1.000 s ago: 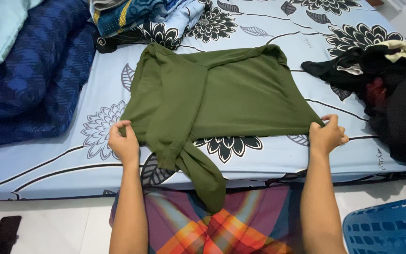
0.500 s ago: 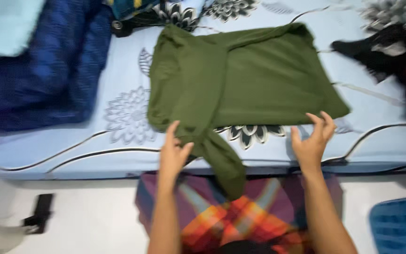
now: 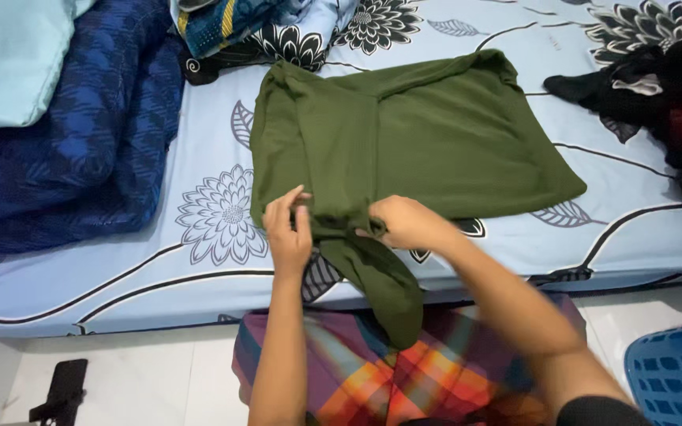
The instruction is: The person folds a black pair of pants on a bed, then places it in a blue laundry basket. Next, the person unfolds and folds a green long-sleeve shirt on the bed.
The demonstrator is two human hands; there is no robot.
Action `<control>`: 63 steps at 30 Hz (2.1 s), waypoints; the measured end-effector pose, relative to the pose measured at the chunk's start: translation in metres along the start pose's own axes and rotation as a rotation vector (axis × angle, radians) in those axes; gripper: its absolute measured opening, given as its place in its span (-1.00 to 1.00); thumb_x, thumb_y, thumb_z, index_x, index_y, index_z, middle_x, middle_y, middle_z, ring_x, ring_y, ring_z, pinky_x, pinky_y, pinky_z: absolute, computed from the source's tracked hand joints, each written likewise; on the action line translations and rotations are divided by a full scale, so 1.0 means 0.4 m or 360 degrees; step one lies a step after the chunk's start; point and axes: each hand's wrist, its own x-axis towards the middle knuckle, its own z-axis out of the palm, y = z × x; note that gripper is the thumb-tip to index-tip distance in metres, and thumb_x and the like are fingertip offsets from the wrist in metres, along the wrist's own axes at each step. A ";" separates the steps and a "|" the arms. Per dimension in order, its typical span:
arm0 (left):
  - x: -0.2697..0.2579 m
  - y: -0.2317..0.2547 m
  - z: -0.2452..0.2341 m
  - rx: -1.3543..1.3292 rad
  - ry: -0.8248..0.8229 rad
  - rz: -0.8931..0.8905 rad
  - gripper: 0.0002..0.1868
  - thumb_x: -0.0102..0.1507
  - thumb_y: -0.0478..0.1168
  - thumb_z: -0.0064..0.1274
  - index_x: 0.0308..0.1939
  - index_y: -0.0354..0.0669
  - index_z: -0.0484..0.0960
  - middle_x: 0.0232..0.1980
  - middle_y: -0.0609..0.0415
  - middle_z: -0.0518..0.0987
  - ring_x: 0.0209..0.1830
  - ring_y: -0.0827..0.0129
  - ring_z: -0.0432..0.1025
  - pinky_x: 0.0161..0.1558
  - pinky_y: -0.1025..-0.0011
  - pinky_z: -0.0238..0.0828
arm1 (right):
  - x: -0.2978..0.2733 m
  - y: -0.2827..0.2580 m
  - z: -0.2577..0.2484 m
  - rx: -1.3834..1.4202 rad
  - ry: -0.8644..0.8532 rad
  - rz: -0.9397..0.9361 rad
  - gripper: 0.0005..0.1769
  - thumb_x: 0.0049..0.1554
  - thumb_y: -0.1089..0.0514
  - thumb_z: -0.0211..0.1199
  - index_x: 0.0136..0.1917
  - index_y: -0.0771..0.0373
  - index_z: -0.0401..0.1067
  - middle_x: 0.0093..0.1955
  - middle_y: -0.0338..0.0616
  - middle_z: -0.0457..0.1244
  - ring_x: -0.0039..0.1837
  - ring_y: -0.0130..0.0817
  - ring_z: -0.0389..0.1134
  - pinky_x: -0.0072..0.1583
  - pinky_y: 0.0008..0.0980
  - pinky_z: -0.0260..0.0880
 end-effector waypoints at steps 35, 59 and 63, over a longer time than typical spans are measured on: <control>-0.198 -0.008 0.004 -0.0358 0.0005 -0.0762 -0.85 0.34 -0.34 0.11 -0.04 -0.29 0.55 -0.27 0.10 0.54 -0.31 0.47 0.43 -0.22 0.47 0.40 | -0.349 -0.086 0.247 0.0352 0.1031 0.0509 -0.79 -0.22 0.24 0.38 -0.32 0.22 0.36 -0.18 -0.07 0.32 -0.04 -0.03 0.32 0.02 -0.11 0.25; -0.359 0.007 -0.220 -0.0927 -0.1475 -0.0639 -0.48 0.41 -0.15 -0.02 0.38 -0.41 0.41 0.36 -0.08 0.51 0.36 0.27 0.33 0.36 0.30 0.21 | -0.495 0.042 0.137 0.0689 0.0976 0.0474 -0.89 0.10 0.24 0.30 -0.06 0.25 0.52 0.04 -0.10 0.46 0.12 -0.29 0.49 0.19 -0.31 0.44; -0.263 -0.043 -0.322 0.0117 -0.1465 -0.1052 -0.65 0.23 -0.05 0.14 -0.03 -0.19 0.72 -0.11 0.08 0.76 -0.09 0.39 0.61 0.03 0.37 0.50 | -0.586 0.298 0.101 0.0301 0.1317 0.0962 -0.81 0.19 0.13 0.34 0.03 0.26 0.54 0.02 -0.04 0.43 0.11 -0.23 0.46 0.18 -0.25 0.40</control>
